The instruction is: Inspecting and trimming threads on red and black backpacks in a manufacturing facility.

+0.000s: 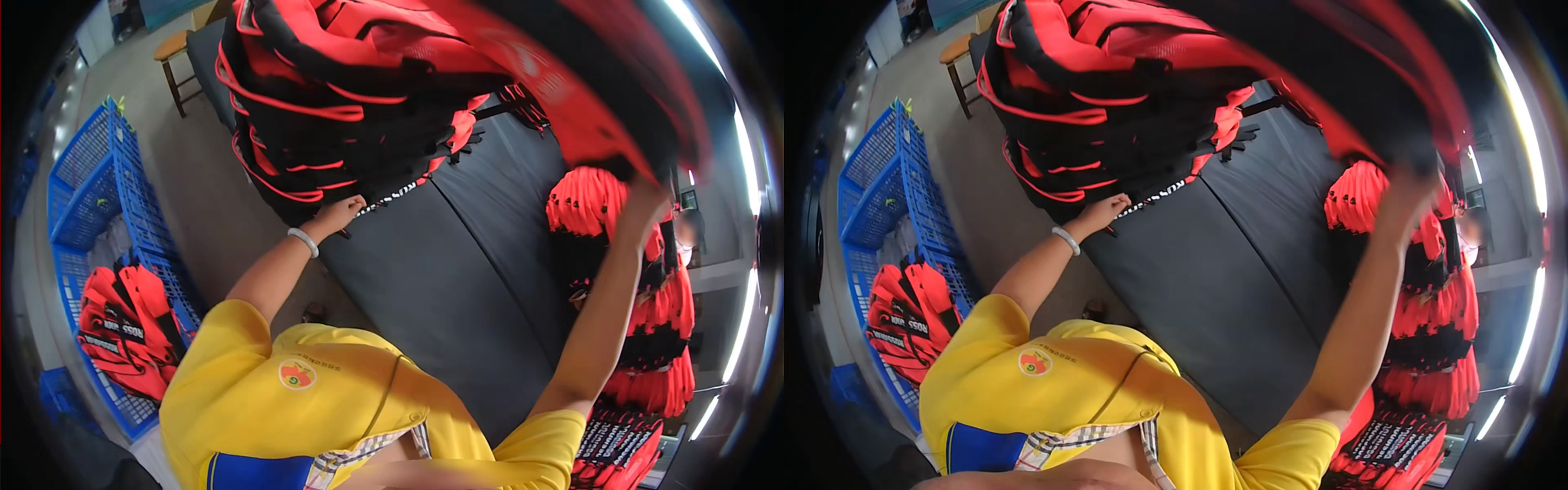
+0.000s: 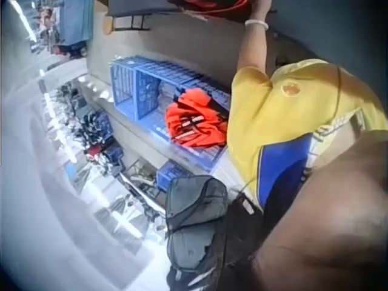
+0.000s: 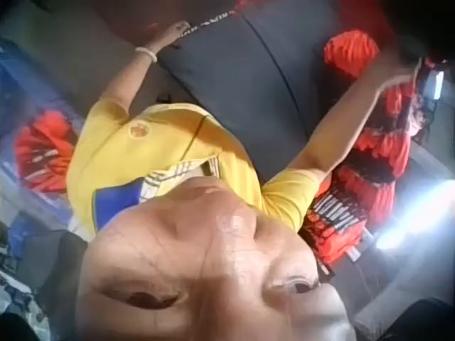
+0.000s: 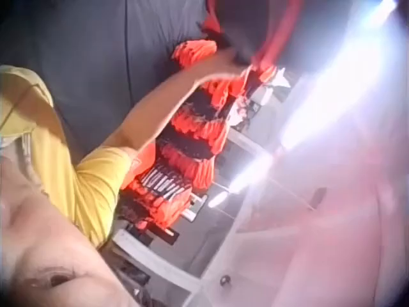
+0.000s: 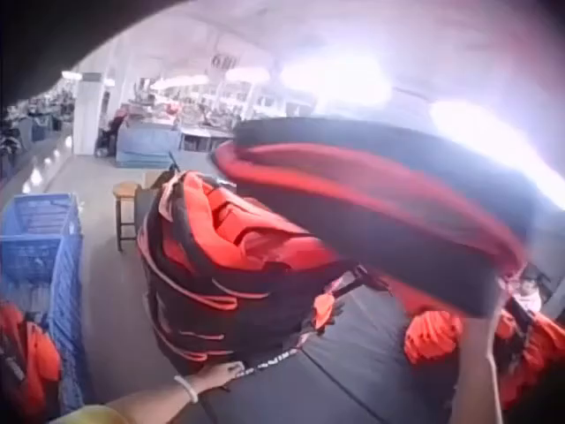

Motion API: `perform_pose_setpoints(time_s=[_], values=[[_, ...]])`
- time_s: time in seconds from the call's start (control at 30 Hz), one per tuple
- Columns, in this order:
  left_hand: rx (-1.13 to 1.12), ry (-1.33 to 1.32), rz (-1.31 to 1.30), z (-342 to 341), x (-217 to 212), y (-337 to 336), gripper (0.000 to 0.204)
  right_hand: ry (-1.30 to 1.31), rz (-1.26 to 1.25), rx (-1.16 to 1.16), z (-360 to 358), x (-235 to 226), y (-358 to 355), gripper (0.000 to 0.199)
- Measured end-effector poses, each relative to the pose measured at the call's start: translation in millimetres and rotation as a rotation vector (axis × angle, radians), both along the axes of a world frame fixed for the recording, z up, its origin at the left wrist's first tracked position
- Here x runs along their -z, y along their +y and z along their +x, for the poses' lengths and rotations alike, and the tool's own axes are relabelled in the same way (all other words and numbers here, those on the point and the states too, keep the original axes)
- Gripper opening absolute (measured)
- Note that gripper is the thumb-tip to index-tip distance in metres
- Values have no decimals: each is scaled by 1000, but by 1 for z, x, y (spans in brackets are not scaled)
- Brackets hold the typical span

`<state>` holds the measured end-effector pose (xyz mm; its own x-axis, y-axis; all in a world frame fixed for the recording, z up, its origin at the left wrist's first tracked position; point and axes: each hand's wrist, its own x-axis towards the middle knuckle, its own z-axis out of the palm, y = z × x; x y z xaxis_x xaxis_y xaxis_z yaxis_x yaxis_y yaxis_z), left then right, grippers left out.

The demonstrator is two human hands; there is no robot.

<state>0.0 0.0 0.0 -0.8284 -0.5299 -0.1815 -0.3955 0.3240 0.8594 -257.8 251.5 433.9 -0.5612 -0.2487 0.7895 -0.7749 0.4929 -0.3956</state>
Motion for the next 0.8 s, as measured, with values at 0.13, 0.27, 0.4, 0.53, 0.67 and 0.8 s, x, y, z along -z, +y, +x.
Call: perform_pose_setpoints(time_s=[0.13,0.27,0.4,0.53,0.67,0.8], values=[[-39,176,26,24,-31,31,20,15,-182,256,-16,26,160,38],[77,261,134,65,-75,60,22,-86,-997,-42,25,101,280,33],[25,313,464,39,-101,102,40,-684,-877,110,54,180,342,31],[5,209,661,-19,-91,151,56,-1184,-653,158,61,297,334,47],[183,17,864,-36,-34,166,51,-1364,-367,195,94,377,364,69],[235,-301,996,-13,-6,181,46,-1311,-247,365,171,424,360,78]])
